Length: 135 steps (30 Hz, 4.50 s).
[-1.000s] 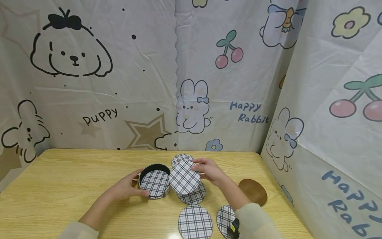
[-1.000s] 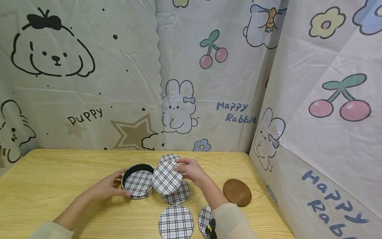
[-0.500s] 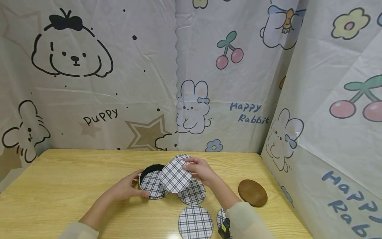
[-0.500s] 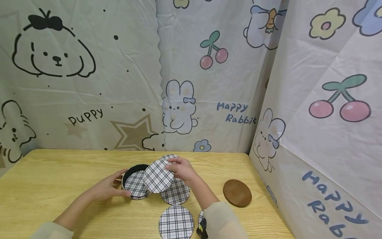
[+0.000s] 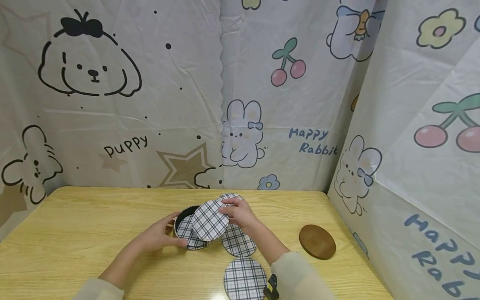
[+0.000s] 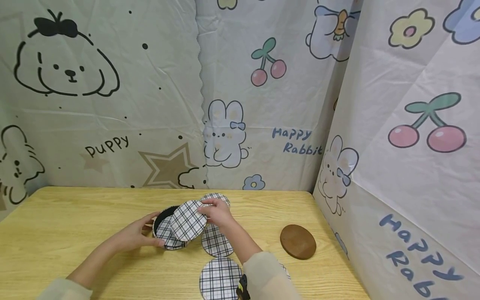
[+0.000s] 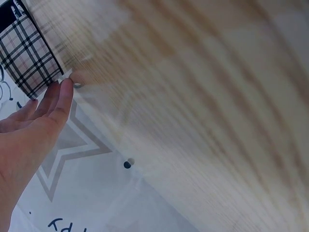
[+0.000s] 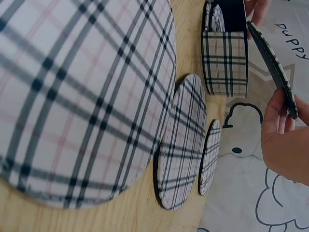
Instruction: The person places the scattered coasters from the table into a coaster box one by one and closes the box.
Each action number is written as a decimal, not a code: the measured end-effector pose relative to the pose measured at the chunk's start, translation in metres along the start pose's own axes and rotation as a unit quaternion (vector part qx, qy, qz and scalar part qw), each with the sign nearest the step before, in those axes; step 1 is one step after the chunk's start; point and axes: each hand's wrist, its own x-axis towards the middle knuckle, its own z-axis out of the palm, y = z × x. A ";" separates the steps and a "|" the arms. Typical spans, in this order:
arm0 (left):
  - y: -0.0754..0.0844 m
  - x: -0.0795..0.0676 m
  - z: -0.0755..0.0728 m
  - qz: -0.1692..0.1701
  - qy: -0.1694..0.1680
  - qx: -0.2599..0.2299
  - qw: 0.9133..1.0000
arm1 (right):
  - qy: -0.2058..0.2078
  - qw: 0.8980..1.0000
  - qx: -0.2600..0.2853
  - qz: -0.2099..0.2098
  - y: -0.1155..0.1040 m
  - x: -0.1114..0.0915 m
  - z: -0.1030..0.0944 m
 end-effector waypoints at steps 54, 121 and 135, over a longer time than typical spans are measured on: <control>0.000 0.000 0.002 -0.011 0.000 -0.003 1.000 | 0.025 0.995 -0.100 -0.004 0.017 0.006 0.035; -0.001 0.001 0.003 -0.011 0.004 0.008 1.000 | -0.158 0.833 -0.529 -0.033 0.041 -0.117 -0.159; -0.004 0.002 0.004 -0.008 0.005 0.008 1.000 | -0.155 0.865 -0.478 -0.012 0.032 -0.116 -0.159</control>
